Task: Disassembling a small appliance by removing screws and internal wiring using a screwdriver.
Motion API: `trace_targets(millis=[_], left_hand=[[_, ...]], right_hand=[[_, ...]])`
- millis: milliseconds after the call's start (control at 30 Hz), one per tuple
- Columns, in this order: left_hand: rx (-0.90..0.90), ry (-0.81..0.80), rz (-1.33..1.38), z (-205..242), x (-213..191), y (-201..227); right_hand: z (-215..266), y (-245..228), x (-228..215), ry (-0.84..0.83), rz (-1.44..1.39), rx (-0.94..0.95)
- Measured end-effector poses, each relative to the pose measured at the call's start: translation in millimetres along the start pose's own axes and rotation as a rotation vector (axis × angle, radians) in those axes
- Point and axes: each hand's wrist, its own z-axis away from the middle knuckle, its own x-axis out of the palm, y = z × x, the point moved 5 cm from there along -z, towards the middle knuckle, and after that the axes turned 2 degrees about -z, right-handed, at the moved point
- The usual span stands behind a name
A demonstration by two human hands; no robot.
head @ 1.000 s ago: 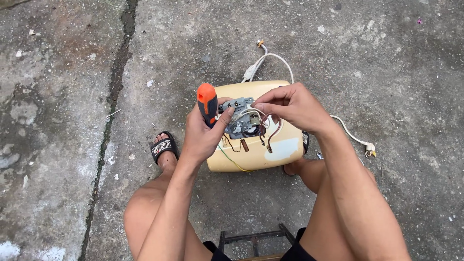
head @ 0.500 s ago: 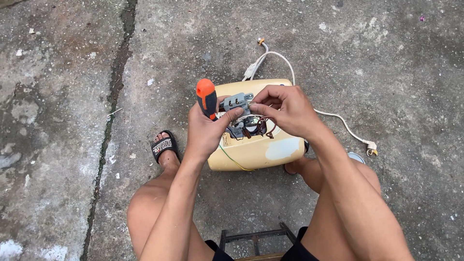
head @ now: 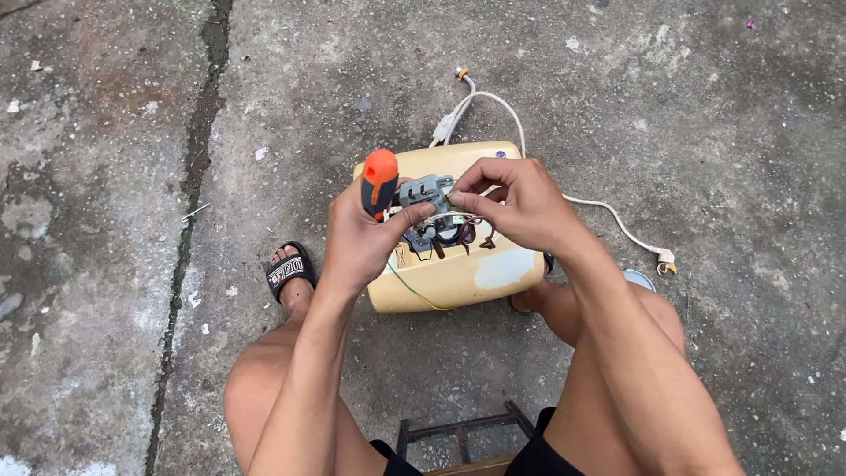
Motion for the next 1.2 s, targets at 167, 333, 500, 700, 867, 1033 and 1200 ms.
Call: trace_targets(millis=[167, 333, 500, 700, 867, 1033, 1200], left_hand=[[-0.083, 0.078, 0.2, -3, -16, -45], [-0.052, 0.057, 0.217, -2, -12, -39], [0.028, 0.068, 0.208, -13, -11, -85], [0.042, 0.068, 0.177, -4, -1, -26], [0.04, 0.066, 0.018, 0, -1, -13], [0.024, 0.057, 0.124, -3, 1, -3], [0.07, -0.027, -0.177, 0, -2, 10]], right_hand=[[9, 0, -24, 0.088, -0.25, 0.04], [4, 7, -13, 0.042, -0.269, 0.054], [3, 4, 3, -0.11, -0.314, 0.115], [-3, 16, 3, -0.09, -0.093, 0.133], [1, 15, -4, -0.045, 0.099, 0.12], [5, 17, -3, -0.002, -0.12, 0.146], [9, 13, -7, -0.054, -0.011, 0.183]])
